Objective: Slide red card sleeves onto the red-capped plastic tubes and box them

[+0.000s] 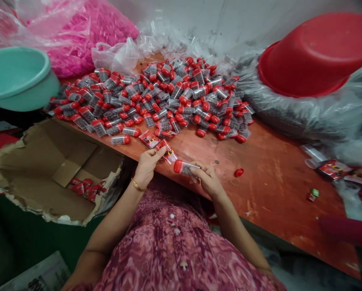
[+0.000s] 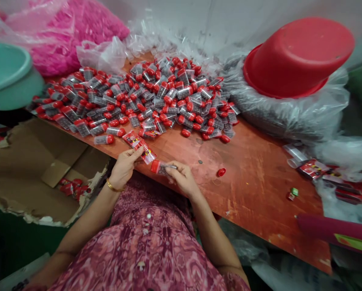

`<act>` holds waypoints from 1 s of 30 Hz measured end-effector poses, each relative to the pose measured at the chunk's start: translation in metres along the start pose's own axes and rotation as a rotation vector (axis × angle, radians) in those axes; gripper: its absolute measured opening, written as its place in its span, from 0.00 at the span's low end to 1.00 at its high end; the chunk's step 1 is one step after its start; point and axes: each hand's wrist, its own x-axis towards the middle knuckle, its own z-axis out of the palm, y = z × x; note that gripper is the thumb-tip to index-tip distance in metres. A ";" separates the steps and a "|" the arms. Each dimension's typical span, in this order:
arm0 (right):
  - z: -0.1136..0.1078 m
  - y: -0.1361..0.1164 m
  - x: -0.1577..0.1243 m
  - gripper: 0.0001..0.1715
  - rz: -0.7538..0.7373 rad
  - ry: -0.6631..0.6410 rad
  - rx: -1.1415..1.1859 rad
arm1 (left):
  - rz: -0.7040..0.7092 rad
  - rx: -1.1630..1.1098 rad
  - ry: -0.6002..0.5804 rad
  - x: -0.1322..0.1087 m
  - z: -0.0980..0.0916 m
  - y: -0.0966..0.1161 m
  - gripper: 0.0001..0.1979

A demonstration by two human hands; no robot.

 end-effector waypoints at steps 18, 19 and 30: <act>0.002 0.003 0.000 0.14 0.014 -0.047 0.109 | 0.045 0.090 -0.040 -0.002 -0.006 -0.004 0.21; 0.002 0.003 0.001 0.14 0.003 -0.041 0.095 | 0.033 0.090 -0.049 -0.002 -0.006 -0.004 0.21; 0.008 0.031 0.007 0.17 0.002 -0.013 0.155 | -0.004 -0.017 -0.124 -0.010 0.002 -0.009 0.21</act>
